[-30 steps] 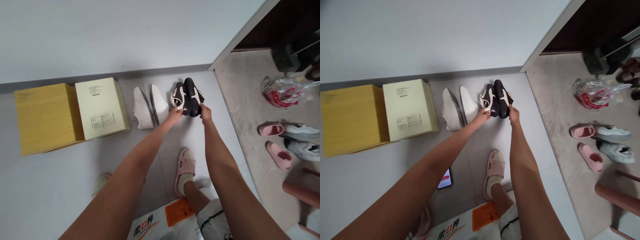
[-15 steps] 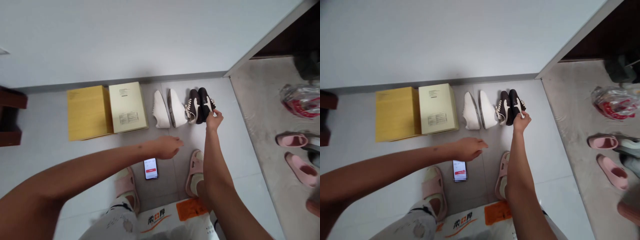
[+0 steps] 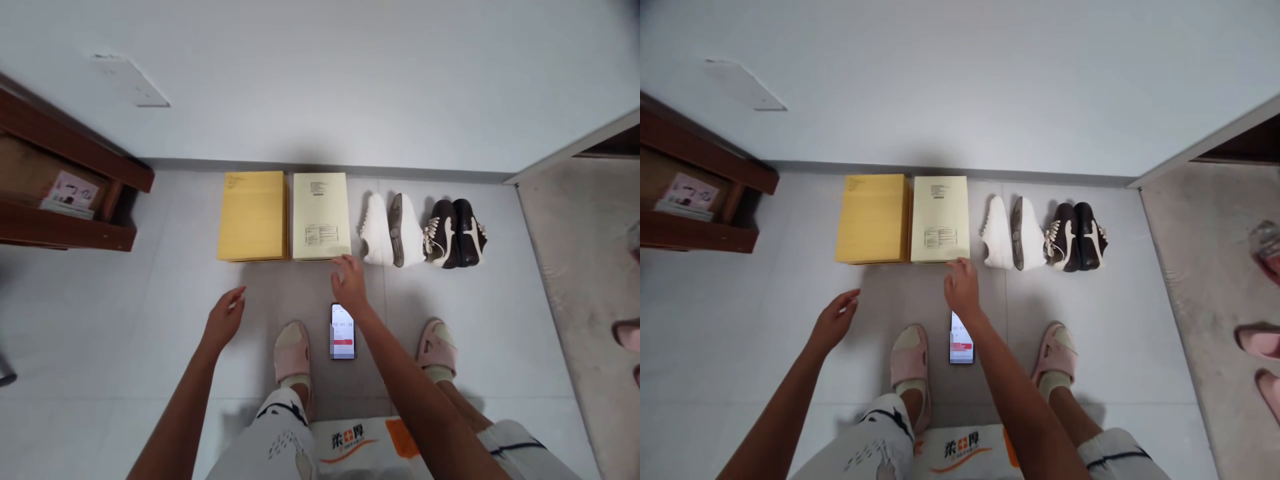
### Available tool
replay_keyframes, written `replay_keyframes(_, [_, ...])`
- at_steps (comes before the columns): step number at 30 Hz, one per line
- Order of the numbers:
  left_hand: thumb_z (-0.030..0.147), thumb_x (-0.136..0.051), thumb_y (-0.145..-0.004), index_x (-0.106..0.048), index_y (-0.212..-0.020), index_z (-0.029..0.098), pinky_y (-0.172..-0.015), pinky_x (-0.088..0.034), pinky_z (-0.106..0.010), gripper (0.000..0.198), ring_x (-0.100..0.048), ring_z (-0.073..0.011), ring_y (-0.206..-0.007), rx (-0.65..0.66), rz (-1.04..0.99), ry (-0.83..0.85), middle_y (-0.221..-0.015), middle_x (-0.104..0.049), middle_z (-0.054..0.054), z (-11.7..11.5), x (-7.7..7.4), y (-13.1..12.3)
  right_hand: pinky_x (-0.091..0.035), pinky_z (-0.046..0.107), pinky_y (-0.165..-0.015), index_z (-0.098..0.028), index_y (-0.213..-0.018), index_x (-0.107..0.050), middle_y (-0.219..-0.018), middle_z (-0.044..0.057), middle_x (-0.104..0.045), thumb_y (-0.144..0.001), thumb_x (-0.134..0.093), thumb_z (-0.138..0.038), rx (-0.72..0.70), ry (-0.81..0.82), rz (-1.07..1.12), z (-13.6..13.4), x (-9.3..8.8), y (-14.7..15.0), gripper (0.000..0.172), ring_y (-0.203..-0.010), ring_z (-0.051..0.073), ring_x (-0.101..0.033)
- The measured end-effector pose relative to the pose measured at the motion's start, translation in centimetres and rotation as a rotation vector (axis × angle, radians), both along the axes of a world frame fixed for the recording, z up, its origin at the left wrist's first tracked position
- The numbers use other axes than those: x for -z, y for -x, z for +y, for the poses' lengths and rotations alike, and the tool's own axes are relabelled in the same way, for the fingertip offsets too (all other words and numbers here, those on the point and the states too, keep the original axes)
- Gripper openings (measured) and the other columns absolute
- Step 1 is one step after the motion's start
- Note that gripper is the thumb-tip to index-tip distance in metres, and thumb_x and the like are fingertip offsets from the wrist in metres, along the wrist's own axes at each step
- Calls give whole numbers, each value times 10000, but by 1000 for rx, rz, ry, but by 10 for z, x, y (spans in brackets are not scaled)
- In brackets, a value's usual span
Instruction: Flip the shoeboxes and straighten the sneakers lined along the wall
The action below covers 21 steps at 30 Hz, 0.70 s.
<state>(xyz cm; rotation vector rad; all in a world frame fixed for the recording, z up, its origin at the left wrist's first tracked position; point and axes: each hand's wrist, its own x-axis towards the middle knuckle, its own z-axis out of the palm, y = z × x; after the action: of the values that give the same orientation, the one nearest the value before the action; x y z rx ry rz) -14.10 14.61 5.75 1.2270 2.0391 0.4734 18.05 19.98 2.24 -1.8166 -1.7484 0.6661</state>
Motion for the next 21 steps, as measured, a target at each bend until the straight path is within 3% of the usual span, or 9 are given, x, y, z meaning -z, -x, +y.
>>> replay_keyframes(3, [461,-525,-866,-684,-1209,217,-1066,-542,-445,450,-659,-284,-1252,-75,38,-133,-1365,-689,-127,32,9,14,-287,582,-1257,-279,-1444,-634,-1638,106,-465,-950,-561,-380,-275,18,-202,31,-2,30,509,-1555,364,-346])
replay_keyframes(6, [446,-517,-893,-677,-1246,212,-1062,-540,-440,453,-653,-272,-1250,-107,28,-204,-1373,-680,-124,54,14,20,-93,721,-1257,-332,-1618,-430,-1759,60,-259,-904,-641,-576,-444,60,-343,64,7,45,784,-1629,442,-100])
replay_keyframes(8, [447,-522,-898,-679,-1254,207,-1047,-547,-435,457,-653,-273,-1243,-105,13,-226,-1368,-678,-125,60,16,20,-46,771,-1229,-324,-1658,-348,-1775,78,-199,-908,-615,-650,-456,98,-400,74,15,49,861,-1626,472,-64])
replay_keyframes(12, [480,-542,-881,-697,-1201,197,-1017,-560,-443,455,-681,-270,-1153,-171,-30,-231,-1349,-674,-130,62,4,12,-25,822,-1193,-323,-1667,-329,-1772,89,-200,-981,-516,-626,-328,113,-423,64,26,48,773,-1617,487,-97])
replay_keyframes(15, [578,-577,-864,-718,-1099,216,-947,-584,-451,454,-699,-263,-1007,-207,-127,-229,-1136,-728,-104,61,-33,-8,-25,833,-1183,-317,-1671,-322,-1760,105,-241,-994,-501,-600,-247,99,-417,51,29,45,755,-1612,494,-112])
replay_keyframes(17, [664,-571,-865,-741,-1089,267,-856,-600,-451,486,-694,-262,-906,-74,-259,-207,-969,-737,-80,50,-76,-23,-35,825,-1189,-318,-1669,-329,-1755,109,-258,-990,-508,-595,-220,93,-426,46,30,42,754,-1611,491,-124])
replay_keyframes(19, [726,-523,-857,-773,-1143,357,-726,-598,-469,530,-688,-279,-830,221,-411,-137,-913,-754,-80,24,-125,-35,-51,815,-1194,-314,-1664,-342,-1751,114,-268,-988,-511,-593,-200,81,-437,45,31,38,751,-1609,485,-141])
replay_keyframes(21, [711,-588,-797,-753,-1254,467,-630,-575,-487,544,-700,-306,-832,632,-478,9,-949,-780,-62,-16,-172,-40,-70,811,-1191,-300,-1658,-358,-1744,131,-283,-987,-512,-593,-169,59,-441,46,32,36,749,-1604,485,-155])
